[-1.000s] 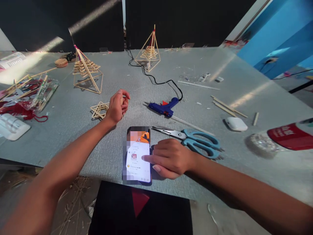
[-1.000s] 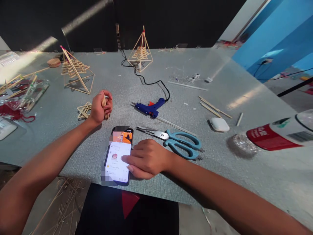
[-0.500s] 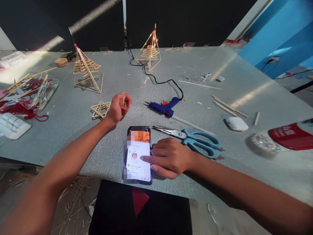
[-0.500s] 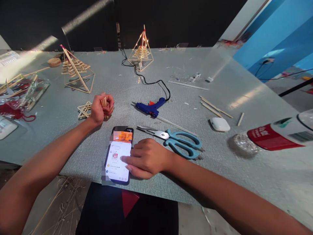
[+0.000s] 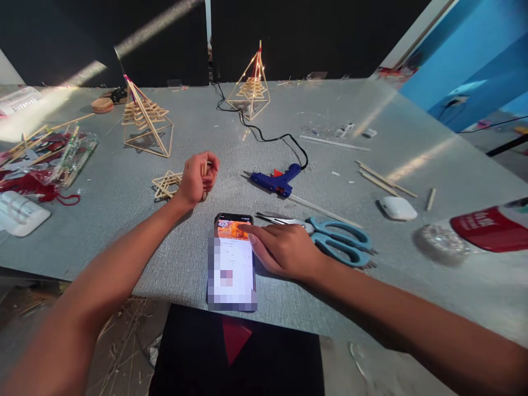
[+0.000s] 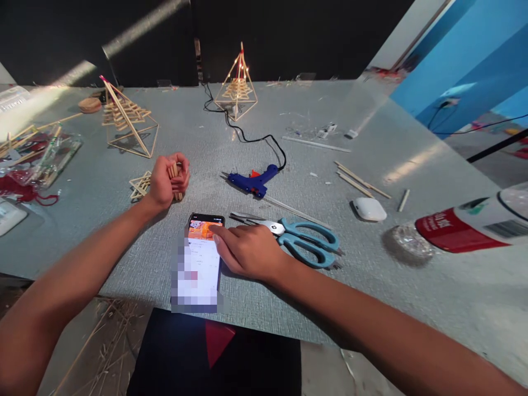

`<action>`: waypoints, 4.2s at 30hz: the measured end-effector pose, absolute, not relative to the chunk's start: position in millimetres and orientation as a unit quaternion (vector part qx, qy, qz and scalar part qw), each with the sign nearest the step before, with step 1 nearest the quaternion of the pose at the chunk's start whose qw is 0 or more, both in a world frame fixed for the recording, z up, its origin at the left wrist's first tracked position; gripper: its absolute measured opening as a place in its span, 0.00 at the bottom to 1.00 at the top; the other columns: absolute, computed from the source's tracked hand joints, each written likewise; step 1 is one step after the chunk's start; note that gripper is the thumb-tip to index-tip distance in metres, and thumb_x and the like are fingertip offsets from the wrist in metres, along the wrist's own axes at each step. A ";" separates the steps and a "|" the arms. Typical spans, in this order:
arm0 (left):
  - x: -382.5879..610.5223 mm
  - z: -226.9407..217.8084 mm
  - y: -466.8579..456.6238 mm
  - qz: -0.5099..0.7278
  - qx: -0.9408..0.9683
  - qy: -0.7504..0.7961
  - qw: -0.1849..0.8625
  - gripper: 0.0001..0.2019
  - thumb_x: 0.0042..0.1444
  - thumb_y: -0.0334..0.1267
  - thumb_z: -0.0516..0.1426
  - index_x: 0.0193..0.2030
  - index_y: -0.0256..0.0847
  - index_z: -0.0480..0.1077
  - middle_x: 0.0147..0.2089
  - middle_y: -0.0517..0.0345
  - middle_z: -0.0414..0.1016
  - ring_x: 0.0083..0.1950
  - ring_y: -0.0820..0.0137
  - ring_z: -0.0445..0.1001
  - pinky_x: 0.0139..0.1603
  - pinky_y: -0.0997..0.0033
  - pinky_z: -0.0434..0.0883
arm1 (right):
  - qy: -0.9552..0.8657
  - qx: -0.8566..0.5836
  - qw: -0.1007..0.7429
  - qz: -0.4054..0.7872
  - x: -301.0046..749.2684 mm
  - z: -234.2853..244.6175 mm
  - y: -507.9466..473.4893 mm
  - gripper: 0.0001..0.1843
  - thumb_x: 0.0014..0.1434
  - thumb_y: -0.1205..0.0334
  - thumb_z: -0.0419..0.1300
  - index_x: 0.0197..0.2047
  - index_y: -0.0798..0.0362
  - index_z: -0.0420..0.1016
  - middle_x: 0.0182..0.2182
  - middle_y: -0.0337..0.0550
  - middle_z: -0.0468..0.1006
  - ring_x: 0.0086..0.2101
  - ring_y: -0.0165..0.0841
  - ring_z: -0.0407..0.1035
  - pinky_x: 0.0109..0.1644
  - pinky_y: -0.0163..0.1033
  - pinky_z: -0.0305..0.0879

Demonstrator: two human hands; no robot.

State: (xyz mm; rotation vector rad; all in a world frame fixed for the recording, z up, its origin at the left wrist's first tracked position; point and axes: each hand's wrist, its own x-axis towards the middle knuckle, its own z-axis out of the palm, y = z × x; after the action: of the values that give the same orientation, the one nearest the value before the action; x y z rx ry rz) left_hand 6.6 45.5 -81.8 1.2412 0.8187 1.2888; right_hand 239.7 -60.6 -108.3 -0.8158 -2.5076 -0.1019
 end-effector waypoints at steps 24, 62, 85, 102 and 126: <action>10.5 -90.3 39.6 0.505 0.586 0.372 0.513 0.26 0.58 0.61 0.54 0.21 0.41 0.60 0.15 0.68 0.44 0.16 0.79 0.43 0.18 0.76 0.43 | -0.951 -0.143 0.274 -0.009 241.3 -106.8 -60.2 0.20 0.74 0.62 0.46 0.55 0.59 0.76 0.25 0.37 0.77 0.21 0.30 0.67 0.26 0.41 0.56; 7.9 -76.1 39.8 0.568 0.468 0.333 0.589 0.15 0.65 0.44 0.48 0.28 0.41 0.62 0.16 0.69 0.41 0.16 0.77 0.39 0.17 0.77 0.41 | -0.946 0.005 0.324 -0.005 247.0 -105.3 -60.0 0.17 0.70 0.61 0.45 0.41 0.53 0.75 0.21 0.34 0.67 0.21 0.32 0.60 0.24 0.42 0.54; 9.8 -66.5 36.2 0.594 0.444 0.362 0.565 0.08 0.61 0.40 0.54 0.31 0.42 0.62 0.16 0.71 0.42 0.15 0.79 0.40 0.17 0.79 0.43 | -0.945 -0.111 0.307 0.033 246.3 -110.1 -55.3 0.21 0.73 0.62 0.44 0.53 0.57 0.76 0.24 0.38 0.76 0.21 0.31 0.68 0.26 0.40 0.60; 12.0 -63.5 33.7 0.593 0.453 0.369 0.554 0.08 0.59 0.41 0.53 0.30 0.42 0.62 0.16 0.71 0.40 0.15 0.77 0.39 0.18 0.77 0.41 | -0.918 -0.002 0.394 0.040 244.5 -107.2 -55.8 0.14 0.67 0.67 0.47 0.39 0.54 0.73 0.19 0.34 0.66 0.20 0.33 0.58 0.23 0.43 0.52; 8.1 -75.5 39.7 0.592 0.514 0.341 0.518 0.07 0.57 0.40 0.55 0.31 0.41 0.65 0.17 0.72 0.42 0.16 0.80 0.39 0.18 0.80 0.43 | -0.922 -0.002 0.387 0.026 244.2 -106.7 -56.3 0.15 0.66 0.68 0.46 0.43 0.56 0.74 0.20 0.35 0.66 0.20 0.33 0.57 0.23 0.42 0.53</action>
State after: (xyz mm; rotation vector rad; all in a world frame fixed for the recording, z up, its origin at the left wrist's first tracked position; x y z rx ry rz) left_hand 8.1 39.7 -75.5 1.2340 0.8191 1.4211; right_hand 244.2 -56.3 -106.7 -0.0047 -2.3451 0.0651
